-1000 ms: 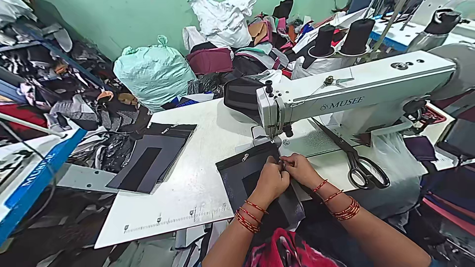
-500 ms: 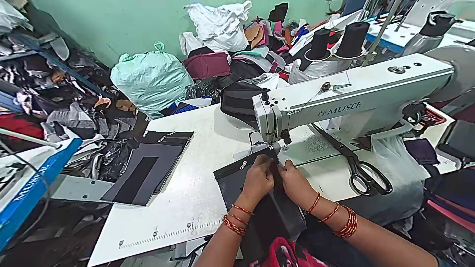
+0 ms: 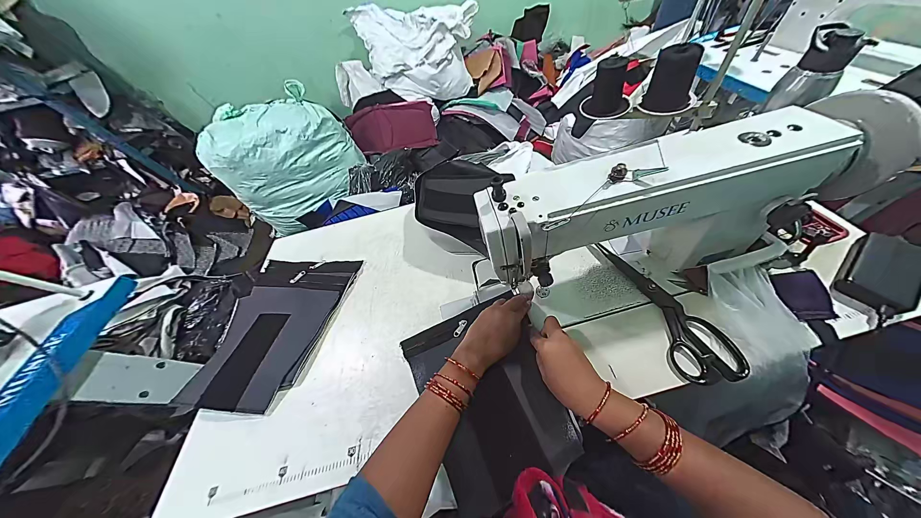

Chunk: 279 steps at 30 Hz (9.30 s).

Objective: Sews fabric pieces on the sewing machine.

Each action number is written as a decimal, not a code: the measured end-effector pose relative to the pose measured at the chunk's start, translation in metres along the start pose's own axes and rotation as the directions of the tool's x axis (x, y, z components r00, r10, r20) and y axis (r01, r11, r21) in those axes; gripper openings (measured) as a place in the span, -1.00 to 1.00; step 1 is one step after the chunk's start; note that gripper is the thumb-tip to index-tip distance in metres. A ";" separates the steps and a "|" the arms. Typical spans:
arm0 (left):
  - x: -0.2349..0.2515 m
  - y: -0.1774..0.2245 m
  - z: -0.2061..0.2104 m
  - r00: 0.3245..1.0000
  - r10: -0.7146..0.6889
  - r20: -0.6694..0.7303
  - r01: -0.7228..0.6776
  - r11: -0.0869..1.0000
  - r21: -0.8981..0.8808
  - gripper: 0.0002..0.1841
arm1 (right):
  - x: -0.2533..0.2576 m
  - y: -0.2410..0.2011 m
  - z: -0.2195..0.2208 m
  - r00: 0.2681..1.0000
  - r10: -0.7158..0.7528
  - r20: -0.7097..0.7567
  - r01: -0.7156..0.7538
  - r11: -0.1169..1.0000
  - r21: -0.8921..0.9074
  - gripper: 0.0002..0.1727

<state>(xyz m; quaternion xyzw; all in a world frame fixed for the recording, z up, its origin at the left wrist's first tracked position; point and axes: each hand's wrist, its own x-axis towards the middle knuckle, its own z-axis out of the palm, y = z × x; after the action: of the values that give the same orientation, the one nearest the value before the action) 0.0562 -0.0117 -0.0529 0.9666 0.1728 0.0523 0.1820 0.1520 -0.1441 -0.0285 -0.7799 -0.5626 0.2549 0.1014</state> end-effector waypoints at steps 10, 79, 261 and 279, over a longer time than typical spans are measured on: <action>-0.024 0.009 0.004 0.993 0.027 -0.116 -0.029 1.000 -0.008 -0.57 | 0.001 0.004 0.004 0.999 -0.020 -0.038 0.020 1.000 0.017 -0.54; -0.091 0.114 0.038 0.933 -0.354 0.058 0.340 0.924 0.174 -0.13 | -0.111 0.093 0.028 0.810 -0.143 -0.568 0.133 0.989 -0.060 -0.65; -0.003 -0.031 -0.009 0.992 -0.077 -0.097 0.067 0.993 -0.101 -0.70 | 0.048 0.003 -0.009 0.991 -0.050 -0.120 0.061 0.995 0.082 -0.51; -0.054 0.090 0.028 0.939 -0.345 0.009 0.326 0.897 0.297 -0.46 | -0.089 0.084 0.071 0.945 -0.190 0.266 -0.104 0.597 0.795 -0.68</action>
<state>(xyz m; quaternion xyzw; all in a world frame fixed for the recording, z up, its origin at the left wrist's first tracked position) 0.0386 -0.1193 -0.0478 0.9396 0.3368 -0.0355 0.0495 0.1643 -0.2651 -0.1007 -0.5841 -0.4155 0.6015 0.3526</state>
